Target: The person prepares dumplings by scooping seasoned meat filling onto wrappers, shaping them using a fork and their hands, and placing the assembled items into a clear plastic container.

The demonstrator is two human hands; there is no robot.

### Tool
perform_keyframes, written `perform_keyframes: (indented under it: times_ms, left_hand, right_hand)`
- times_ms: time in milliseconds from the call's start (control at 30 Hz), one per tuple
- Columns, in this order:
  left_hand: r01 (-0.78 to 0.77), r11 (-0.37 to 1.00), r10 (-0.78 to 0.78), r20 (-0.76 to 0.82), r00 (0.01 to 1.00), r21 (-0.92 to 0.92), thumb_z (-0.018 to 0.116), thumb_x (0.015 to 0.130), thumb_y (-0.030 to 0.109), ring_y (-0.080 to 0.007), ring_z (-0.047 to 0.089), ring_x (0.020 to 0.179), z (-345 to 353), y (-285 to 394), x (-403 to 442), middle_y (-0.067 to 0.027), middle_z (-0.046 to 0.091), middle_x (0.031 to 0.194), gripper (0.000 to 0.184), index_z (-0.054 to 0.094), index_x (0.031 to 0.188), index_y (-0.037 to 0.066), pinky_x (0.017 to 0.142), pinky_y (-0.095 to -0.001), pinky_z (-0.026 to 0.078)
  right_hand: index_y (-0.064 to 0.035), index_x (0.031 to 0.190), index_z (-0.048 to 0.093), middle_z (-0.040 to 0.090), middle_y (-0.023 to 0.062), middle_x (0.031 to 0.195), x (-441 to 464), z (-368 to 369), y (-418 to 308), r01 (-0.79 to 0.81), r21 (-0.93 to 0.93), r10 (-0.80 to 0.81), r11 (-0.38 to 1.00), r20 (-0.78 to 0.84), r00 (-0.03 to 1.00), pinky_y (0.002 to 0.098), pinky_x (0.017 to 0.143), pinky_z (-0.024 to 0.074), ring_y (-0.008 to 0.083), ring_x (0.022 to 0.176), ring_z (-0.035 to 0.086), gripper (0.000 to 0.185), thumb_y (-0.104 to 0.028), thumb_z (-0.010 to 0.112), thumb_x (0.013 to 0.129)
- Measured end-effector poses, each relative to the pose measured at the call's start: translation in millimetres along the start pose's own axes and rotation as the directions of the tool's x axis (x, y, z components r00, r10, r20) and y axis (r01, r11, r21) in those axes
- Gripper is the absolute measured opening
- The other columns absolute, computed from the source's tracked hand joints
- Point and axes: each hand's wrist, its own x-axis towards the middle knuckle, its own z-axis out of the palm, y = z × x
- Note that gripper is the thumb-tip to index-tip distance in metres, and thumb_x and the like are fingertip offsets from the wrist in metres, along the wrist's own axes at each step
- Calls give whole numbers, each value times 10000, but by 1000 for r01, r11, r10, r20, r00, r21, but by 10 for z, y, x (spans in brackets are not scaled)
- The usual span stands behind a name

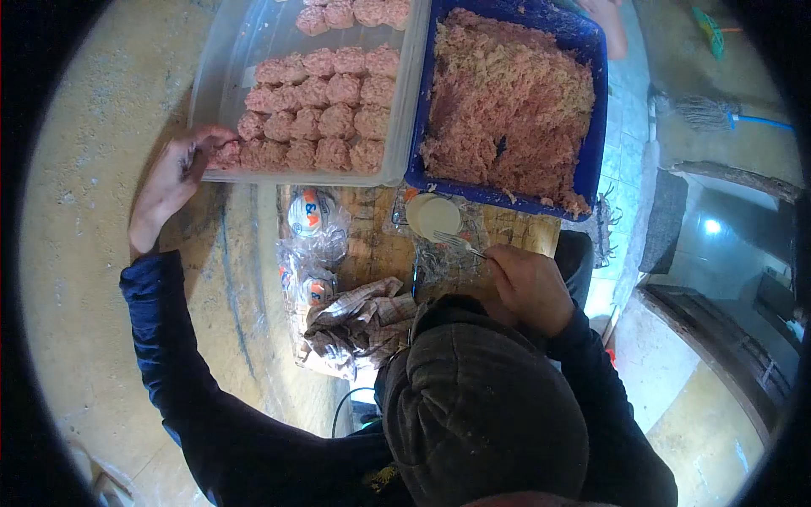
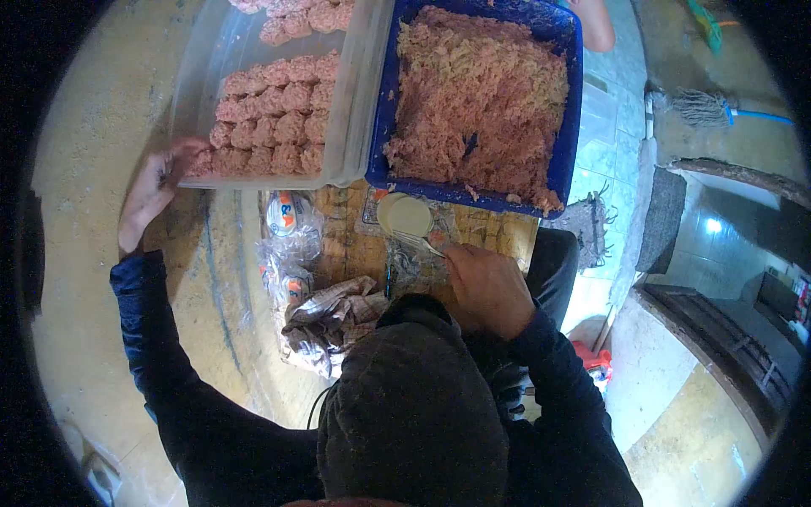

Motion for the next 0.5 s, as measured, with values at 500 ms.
perform_keyframes:
  times_ms: [500]
  left_hand:
    - [66, 753, 12, -113, 993, 655, 643, 846, 11, -285, 598, 1257, -12, 223, 49, -95, 724, 1174, 302, 747, 1114, 105, 1306, -499, 107]
  right_hand:
    - [-30, 1054, 647, 688, 216, 906, -43, -19, -9, -23, -26, 23, 999, -6, 1000, 497, 742, 534, 422, 848, 675, 167, -131, 588, 935]
